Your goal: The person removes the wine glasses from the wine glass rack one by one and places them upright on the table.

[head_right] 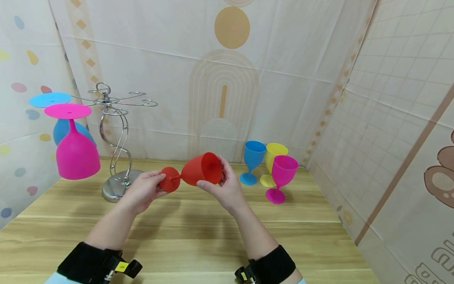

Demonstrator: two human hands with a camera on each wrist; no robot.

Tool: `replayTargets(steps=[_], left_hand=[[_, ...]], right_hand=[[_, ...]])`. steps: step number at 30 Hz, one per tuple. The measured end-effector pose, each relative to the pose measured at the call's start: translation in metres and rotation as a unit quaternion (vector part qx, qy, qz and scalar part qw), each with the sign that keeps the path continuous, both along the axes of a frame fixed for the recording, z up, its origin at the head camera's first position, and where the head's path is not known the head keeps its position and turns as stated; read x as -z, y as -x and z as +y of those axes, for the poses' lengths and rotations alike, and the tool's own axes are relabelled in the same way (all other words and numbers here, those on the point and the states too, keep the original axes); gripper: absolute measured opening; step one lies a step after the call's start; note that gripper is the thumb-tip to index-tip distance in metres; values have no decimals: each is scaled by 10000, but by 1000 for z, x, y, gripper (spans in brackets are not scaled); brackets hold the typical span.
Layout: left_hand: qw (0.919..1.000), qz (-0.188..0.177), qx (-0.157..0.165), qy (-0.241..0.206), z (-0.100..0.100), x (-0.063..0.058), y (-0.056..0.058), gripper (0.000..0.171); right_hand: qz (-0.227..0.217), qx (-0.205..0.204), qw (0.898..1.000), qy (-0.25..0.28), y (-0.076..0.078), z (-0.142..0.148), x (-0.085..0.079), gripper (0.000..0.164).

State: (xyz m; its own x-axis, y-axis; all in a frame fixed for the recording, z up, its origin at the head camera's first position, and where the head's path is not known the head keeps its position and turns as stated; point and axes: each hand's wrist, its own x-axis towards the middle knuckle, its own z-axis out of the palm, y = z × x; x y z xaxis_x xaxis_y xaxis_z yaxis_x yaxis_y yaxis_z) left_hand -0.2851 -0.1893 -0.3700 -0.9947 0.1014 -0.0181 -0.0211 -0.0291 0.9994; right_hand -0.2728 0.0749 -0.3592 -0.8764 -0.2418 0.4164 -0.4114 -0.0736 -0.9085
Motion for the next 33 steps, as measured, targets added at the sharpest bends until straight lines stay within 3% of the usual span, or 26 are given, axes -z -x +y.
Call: replayTargets(steps=[16,24,28,33], left_hand=[[9999,-70,45,139,5,0,-3,46],[9998,96,67,-155,4,-4,-2,45],[9997,249,74,-40,0,-6,-3,47],[9976,516,76,454,-4,-10,-6,52]], right_hand=[[290,228,9993,-25,1,4,-1,71],[481,434,9979,48,2,10,-4,69],[527,539,9971,118,2,13,-8,69],[572,854,9947,-63,1,20,-15,71]])
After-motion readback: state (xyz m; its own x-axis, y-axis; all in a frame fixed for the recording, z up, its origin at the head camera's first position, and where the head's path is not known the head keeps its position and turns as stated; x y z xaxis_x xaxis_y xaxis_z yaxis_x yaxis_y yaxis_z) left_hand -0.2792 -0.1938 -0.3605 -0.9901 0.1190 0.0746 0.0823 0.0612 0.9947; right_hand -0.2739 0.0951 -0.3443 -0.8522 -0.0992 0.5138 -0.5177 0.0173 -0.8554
